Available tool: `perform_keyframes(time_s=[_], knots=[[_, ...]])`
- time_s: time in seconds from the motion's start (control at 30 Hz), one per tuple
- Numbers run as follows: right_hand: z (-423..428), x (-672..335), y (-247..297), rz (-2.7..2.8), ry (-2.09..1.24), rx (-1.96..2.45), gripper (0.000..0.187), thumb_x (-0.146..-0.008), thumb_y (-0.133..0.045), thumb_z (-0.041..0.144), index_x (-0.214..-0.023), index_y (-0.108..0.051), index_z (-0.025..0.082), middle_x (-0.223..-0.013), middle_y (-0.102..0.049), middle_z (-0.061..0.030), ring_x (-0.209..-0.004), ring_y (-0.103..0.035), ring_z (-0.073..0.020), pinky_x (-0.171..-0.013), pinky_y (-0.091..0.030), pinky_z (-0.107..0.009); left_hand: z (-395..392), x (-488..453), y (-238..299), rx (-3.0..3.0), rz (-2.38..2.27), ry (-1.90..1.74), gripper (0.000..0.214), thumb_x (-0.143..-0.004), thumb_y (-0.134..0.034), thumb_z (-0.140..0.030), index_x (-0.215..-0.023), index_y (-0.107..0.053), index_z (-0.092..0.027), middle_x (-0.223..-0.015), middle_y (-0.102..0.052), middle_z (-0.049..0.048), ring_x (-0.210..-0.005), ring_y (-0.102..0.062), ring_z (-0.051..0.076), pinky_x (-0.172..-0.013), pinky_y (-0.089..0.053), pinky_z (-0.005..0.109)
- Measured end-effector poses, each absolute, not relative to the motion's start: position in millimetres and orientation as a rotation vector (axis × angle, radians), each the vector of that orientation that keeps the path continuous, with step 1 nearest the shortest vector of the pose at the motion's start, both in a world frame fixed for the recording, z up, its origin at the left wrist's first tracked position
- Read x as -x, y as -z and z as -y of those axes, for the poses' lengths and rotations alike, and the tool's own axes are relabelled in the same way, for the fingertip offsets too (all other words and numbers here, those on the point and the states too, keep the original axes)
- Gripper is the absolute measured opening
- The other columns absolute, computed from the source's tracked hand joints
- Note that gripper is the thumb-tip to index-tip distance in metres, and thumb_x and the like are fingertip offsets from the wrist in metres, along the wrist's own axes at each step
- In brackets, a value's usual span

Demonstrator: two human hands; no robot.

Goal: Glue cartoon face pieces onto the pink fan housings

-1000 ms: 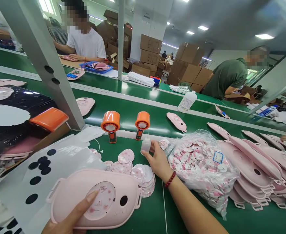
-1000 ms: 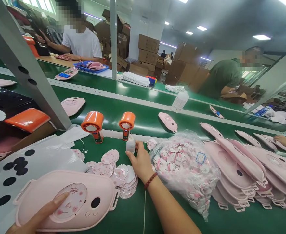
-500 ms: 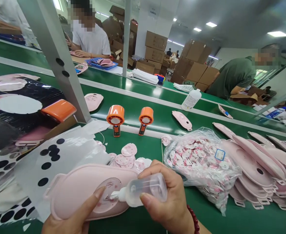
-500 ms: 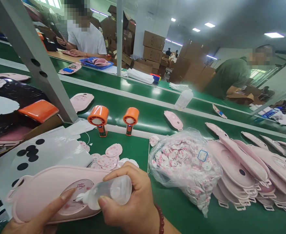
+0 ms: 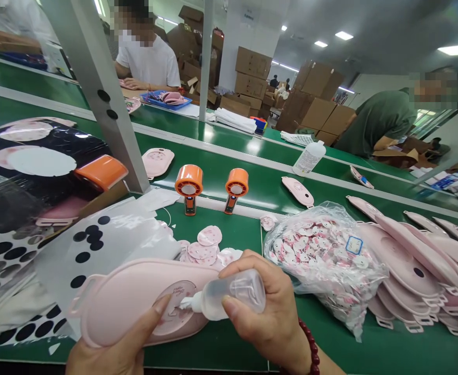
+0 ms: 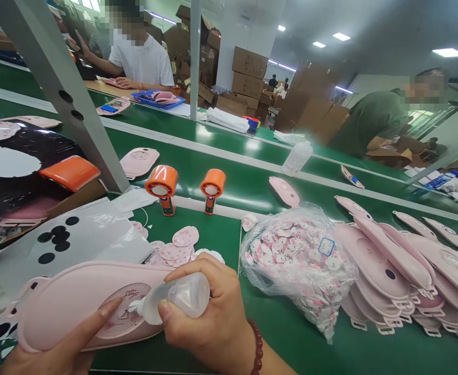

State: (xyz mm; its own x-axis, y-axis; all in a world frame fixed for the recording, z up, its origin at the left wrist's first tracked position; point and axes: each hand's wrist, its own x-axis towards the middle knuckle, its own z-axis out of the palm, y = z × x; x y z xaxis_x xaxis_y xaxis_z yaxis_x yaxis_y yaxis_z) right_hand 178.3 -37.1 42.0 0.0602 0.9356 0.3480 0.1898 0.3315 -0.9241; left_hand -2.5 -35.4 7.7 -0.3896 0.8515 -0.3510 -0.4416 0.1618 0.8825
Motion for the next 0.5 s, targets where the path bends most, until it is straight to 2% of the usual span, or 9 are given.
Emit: perform_keyframes(time_s=[0.13,0.2,0.33,0.43,0.5], knots=[[38,-181,-41,1.405,-0.802,1.111,0.013,-0.07,-0.07,0.023,-0.083,-0.072,0.023,-0.072,-0.063,0.0013,-0.061,-0.053,-0.0138,-0.059,-0.043,-0.027,35,2,-7,-0.486,-1.314,-1.448,0.073,-0.052,-0.088,-0.012,-0.117,-0.064,-0.034,-0.128,-0.066,-0.005,-0.122,-0.06,0.028,-0.093,-0.058,0.035],[40,-181,-39,1.396,-0.814,1.108,0.013,-0.07,-0.071,0.024,-0.083,-0.072,0.023,-0.072,-0.063,0.0011,-0.062,-0.054,-0.0139,-0.06,-0.044,-0.027,34,1,-8,-0.449,-1.312,-1.433,0.071,-0.055,-0.086,-0.009,-0.116,-0.064,-0.038,-0.132,-0.063,-0.0085,-0.125,-0.057,0.027,-0.094,-0.057,0.035],[44,-179,-30,1.3,-0.955,1.096,0.017,-0.07,-0.075,0.029,-0.085,-0.071,0.022,-0.074,-0.065,0.0001,-0.061,-0.056,-0.014,-0.058,-0.045,-0.026,30,-3,-16,-0.341,-1.304,-1.376,0.058,-0.059,-0.086,-0.017,-0.111,-0.068,-0.036,-0.128,-0.067,-0.0063,-0.123,-0.059,0.027,-0.085,-0.06,0.031],[43,-182,-20,1.079,-1.2,1.018,0.029,-0.077,-0.076,0.043,-0.091,-0.066,0.021,-0.066,-0.065,0.0007,-0.051,-0.056,-0.0131,-0.049,-0.045,-0.025,28,-6,-21,-0.287,-1.302,-1.267,0.055,-0.063,-0.086,-0.023,-0.113,-0.067,-0.035,-0.124,-0.069,-0.0058,-0.125,-0.058,0.027,-0.081,-0.061,0.029],[38,-190,-15,0.965,-1.26,0.954,0.039,-0.077,-0.075,0.053,-0.094,-0.063,0.02,-0.065,-0.066,0.0004,-0.051,-0.059,-0.0145,-0.05,-0.05,-0.026,27,-6,-21,-0.268,-1.324,-1.217,0.057,-0.066,-0.085,-0.025,-0.117,-0.065,-0.04,-0.123,-0.069,-0.0094,-0.128,-0.055,0.025,-0.081,-0.061,0.027]])
